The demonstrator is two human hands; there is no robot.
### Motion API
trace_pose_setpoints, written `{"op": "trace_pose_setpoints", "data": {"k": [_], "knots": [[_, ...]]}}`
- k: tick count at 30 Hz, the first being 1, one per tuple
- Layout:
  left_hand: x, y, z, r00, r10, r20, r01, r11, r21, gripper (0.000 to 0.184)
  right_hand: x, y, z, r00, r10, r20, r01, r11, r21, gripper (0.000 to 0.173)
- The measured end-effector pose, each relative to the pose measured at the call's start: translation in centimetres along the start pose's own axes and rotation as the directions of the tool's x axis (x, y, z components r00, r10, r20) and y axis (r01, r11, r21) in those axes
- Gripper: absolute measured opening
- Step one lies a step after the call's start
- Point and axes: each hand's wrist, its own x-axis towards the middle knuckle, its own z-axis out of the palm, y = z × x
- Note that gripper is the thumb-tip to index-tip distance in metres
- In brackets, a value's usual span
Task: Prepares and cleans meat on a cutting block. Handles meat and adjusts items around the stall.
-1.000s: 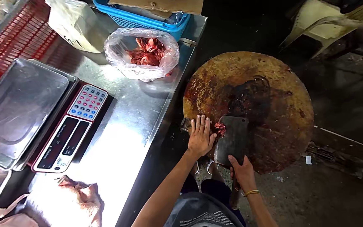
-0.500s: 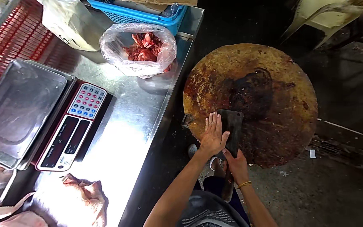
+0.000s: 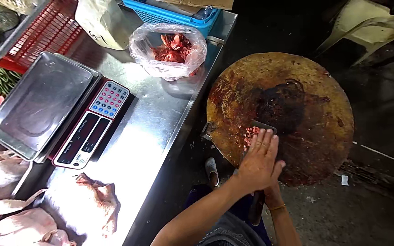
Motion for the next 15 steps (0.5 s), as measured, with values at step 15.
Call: {"op": "trace_pose_setpoints", "data": {"k": [15], "knots": [[-10.8,-1.0,0.9,0.976,-0.214,0.044,0.216,0.974,-0.068,0.025,-6.1,-1.9,-18.8,0.989,0.121,-0.079,-0.088,0.937,0.338,0.048]]}}
